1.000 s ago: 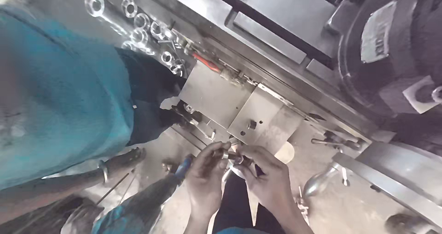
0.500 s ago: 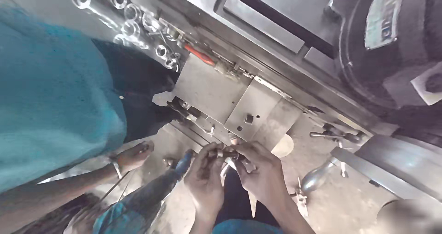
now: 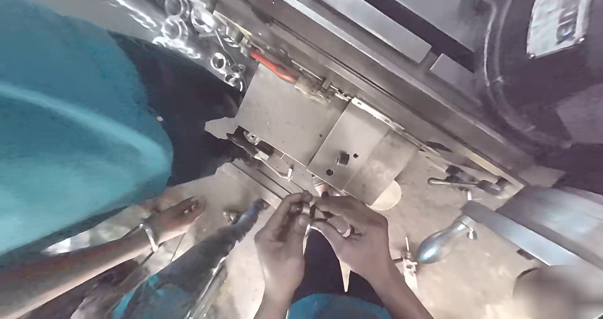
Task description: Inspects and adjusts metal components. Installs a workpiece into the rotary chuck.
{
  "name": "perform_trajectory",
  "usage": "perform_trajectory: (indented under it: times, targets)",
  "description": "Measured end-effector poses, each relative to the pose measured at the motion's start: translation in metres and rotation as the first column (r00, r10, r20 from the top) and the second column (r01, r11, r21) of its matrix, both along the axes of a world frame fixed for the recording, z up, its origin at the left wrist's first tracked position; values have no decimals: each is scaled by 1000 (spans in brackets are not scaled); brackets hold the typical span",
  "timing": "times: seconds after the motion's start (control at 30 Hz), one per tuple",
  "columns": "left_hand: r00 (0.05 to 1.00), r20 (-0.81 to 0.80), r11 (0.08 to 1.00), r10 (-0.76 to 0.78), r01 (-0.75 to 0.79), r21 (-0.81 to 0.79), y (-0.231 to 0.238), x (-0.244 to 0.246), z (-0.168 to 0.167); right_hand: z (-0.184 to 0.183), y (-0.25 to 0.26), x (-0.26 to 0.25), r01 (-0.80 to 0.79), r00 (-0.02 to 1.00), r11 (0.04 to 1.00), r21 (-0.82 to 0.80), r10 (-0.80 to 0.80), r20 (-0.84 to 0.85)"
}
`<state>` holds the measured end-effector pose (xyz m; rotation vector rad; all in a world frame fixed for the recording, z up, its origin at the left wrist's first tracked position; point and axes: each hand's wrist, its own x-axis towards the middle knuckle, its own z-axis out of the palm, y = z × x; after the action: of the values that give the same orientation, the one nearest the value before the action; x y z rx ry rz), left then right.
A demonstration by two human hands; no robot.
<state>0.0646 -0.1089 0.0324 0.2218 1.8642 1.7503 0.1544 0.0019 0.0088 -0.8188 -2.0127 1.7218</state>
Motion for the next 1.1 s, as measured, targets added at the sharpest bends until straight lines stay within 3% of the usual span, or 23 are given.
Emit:
perform_trajectory:
  times: [0.2, 0.33, 0.5, 0.6, 0.73, 0.87, 0.97, 1.1]
  targets:
    - [978, 202, 994, -61, 41, 102, -5, 2, -4, 0, -1, -5, 25, 999, 994, 105, -27, 19]
    - [965, 258, 996, -46, 26, 82, -5, -2, -3, 1, -1, -6, 5, 998, 991, 134, -13, 58]
    - [973, 231, 997, 6, -23, 73, 1, -11, -1, -2, 6, -8, -29, 999, 986, 162, 25, 27]
    - [975, 223, 997, 8, -24, 72, 4, -23, -1, -21, 22, -6, 12, 996, 969, 246, -34, 85]
    - [998, 63, 999, -28, 26, 37, 21, -38, 0, -52, 33, -17, -60, 995, 946, 319, 31, 95]
    - [987, -146, 988, -61, 81, 134, 60, -68, 18, -70, 48, -25, -18, 999, 918, 397, 2, 40]
    - [920, -386, 973, -70, 148, 177, 105, -95, 50, -94, 52, -33, -73, 970, 830, 552, -70, 233]
    - [810, -559, 915, -176, 344, 211, 198, -119, 74, -116, 53, -42, -4, 973, 716, 698, -159, 168]
